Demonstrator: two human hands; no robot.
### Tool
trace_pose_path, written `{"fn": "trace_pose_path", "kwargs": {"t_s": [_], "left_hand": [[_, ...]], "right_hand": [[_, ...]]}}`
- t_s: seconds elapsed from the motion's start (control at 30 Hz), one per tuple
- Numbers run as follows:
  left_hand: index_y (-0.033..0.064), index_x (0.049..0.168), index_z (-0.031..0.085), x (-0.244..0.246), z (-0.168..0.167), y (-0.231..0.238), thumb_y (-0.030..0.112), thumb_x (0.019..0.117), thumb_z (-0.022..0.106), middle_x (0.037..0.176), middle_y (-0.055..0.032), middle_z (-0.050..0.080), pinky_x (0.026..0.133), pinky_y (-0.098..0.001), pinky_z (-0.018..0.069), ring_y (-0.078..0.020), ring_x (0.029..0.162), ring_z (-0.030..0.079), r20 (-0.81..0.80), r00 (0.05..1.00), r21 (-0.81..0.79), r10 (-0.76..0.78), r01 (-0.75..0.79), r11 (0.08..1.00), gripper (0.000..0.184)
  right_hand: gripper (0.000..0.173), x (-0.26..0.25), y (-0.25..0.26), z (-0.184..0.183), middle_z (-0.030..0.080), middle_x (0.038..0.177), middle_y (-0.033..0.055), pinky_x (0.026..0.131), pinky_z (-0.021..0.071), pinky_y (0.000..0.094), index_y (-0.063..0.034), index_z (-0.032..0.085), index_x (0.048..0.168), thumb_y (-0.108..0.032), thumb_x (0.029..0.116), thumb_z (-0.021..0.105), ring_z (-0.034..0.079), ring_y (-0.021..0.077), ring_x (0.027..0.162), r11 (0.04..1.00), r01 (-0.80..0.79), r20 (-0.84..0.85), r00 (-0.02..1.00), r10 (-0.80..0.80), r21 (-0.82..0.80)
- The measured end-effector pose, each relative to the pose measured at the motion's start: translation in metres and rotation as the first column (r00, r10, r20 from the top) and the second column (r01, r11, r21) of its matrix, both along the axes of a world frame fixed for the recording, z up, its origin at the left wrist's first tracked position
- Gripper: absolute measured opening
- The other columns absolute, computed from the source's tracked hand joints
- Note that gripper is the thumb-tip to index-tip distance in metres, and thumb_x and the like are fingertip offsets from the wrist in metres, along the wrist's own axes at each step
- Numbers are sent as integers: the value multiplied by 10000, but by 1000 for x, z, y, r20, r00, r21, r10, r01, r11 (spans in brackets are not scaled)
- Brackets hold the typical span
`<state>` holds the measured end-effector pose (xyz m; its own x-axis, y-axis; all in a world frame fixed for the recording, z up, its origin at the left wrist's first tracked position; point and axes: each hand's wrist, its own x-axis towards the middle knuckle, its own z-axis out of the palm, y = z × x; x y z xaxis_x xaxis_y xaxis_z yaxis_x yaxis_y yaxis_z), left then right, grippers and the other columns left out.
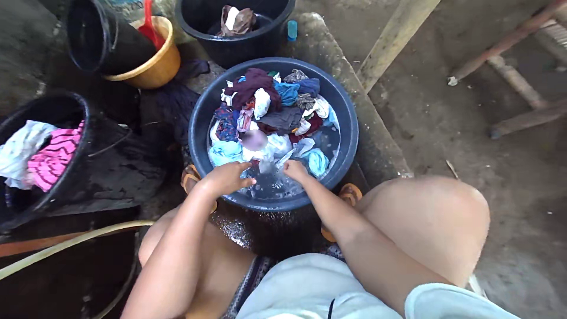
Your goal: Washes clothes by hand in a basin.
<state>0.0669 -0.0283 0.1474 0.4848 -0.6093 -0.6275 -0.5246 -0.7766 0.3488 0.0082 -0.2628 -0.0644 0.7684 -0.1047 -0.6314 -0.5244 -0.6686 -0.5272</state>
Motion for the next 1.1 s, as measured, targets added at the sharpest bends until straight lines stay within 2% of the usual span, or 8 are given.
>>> {"fn": "trace_pose_path", "kwargs": {"t_s": [0.2,0.33,0.6,0.73,0.83,0.9,1.0,1.1], "left_hand": [[37,1543,428,5,2,-10,391,1061,568,1464,-251,534,1138,-574,391,-406,1336,541,-45,999,2,14,-13,1000,614],[4,1542,409,11,1,-18,352,1073,553,1472,-277,518,1148,-568,377,-425,1341,535,-74,997,22,15,-14,1000,601],[46,1529,457,21,-35,-28,238,966,738,1442,-255,559,1134,-596,398,-411,1336,545,-44,996,-220,-79,67,973,658],[-40,1360,567,16,-27,-34,134,932,749,1209,-239,674,1014,-524,513,-317,1113,668,-163,986,-605,29,-123,787,496],[-10,1482,435,14,-20,-37,82,989,602,1254,-263,649,1010,-556,509,-352,1144,660,-139,961,-683,239,-268,679,528],[16,1512,391,10,-33,-43,54,993,511,1277,-275,631,978,-575,513,-376,1148,652,-180,899,-721,400,-397,568,533],[69,1536,327,-2,-43,-50,50,1022,409,1300,-223,600,846,-500,572,-302,1056,658,-452,743,-694,494,-641,329,521],[165,1561,297,-8,-36,-54,12,1007,369,1295,-139,588,776,-405,558,-211,970,638,-691,571,-543,443,-815,204,579]], "right_hand": [[620,-36,8,-16,406,1548,333,1169,289,690,45,452,1509,-218,988,662,359,505,1460,924,-371,-300,895,329,-93],[462,-22,9,5,522,1437,344,1116,358,696,83,571,1373,-155,986,654,465,509,1380,900,-420,-228,894,387,-116],[330,20,23,169,681,1201,268,1018,440,679,4,692,1234,-246,1025,638,624,445,1188,841,-517,166,826,539,-161],[312,18,24,242,701,1094,240,977,480,620,19,710,1127,-265,1008,661,661,392,1087,915,-376,450,798,401,-147],[280,21,20,230,666,1059,180,897,518,425,54,629,1184,-186,1043,594,633,227,949,959,-138,621,782,-49,249],[376,23,13,199,620,1106,124,825,523,355,0,543,1328,-287,1094,471,605,161,922,847,22,524,778,-348,531],[597,8,7,136,585,1394,174,980,512,533,-106,467,1498,-528,1082,395,596,306,1220,661,277,230,787,-572,697],[813,-11,19,78,594,1353,171,932,544,516,-152,413,1515,-746,1012,178,614,317,1174,215,360,-206,830,-518,908]]}}
